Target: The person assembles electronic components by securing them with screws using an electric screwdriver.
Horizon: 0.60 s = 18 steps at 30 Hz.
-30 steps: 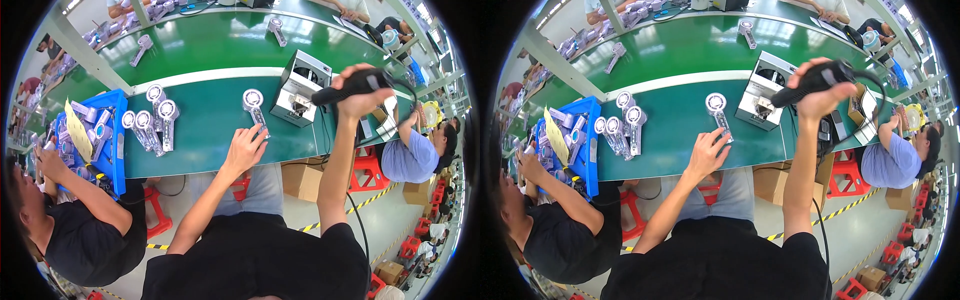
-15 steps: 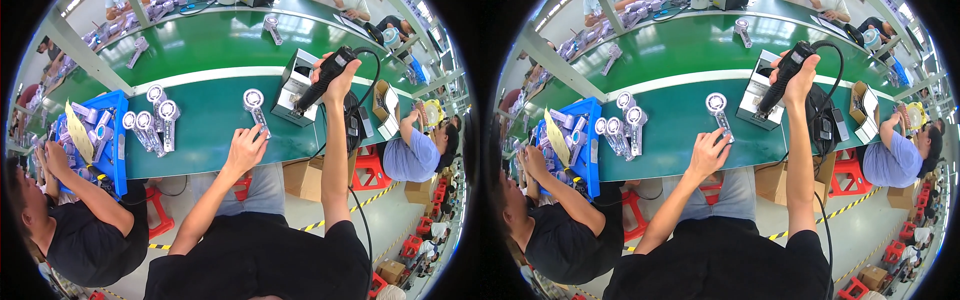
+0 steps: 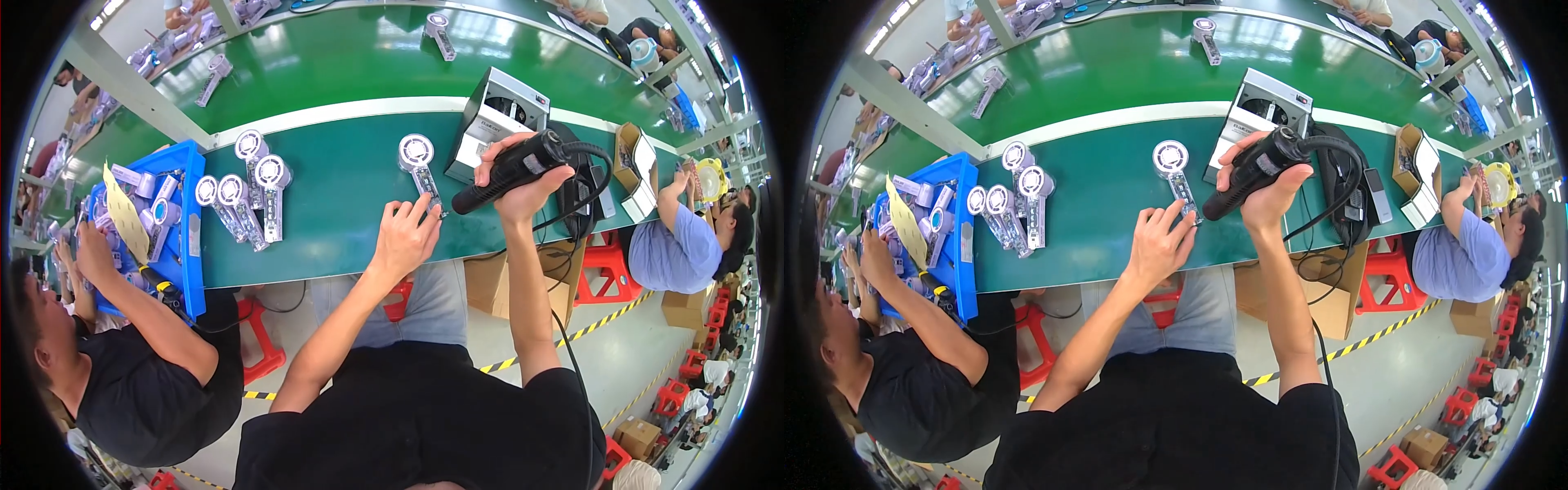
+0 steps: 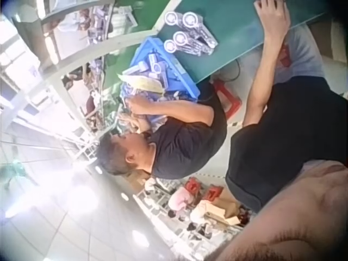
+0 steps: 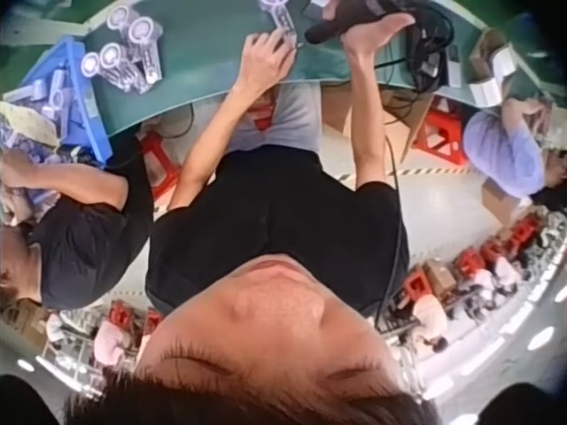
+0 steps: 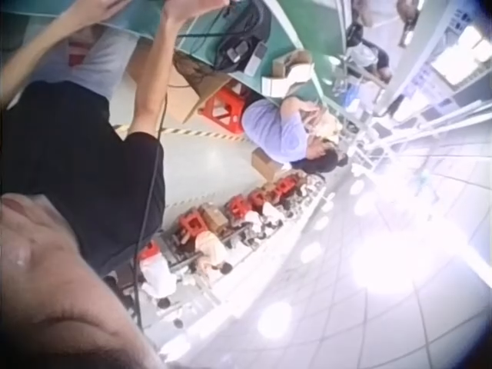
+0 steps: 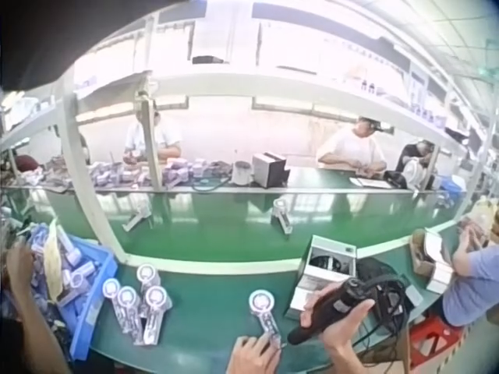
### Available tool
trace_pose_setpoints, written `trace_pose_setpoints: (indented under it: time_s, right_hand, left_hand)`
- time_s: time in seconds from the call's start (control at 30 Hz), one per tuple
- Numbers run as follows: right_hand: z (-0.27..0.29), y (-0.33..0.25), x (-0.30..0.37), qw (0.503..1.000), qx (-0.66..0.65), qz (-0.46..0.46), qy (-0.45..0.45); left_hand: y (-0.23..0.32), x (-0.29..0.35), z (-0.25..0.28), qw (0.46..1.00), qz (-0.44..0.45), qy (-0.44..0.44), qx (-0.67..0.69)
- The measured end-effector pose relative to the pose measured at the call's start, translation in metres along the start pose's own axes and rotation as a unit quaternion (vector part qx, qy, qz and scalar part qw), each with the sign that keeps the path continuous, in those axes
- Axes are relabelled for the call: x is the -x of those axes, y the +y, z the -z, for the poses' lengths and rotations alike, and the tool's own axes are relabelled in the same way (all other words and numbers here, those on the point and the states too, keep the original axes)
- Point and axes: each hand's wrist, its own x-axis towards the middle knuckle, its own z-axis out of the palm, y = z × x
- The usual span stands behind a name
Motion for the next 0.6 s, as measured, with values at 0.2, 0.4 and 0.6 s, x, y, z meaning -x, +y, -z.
trace_pose_setpoints:
  time_s: [0.2,0.4,0.6]
  right_hand:
    - [-0.002,0.003,0.005,0.999,0.047,0.004,-0.016]
    - [-0.001,0.016,0.020,0.999,-0.037,0.011,-0.018]
    - [0.002,0.017,0.022,0.998,-0.045,0.005,-0.033]
  left_hand:
    - [0.000,0.000,-0.001,1.000,0.000,0.000,0.003]
    - [-0.001,0.002,-0.001,1.000,0.009,-0.001,0.008]
    - [-0.001,0.001,0.000,1.000,0.004,-0.002,0.007]
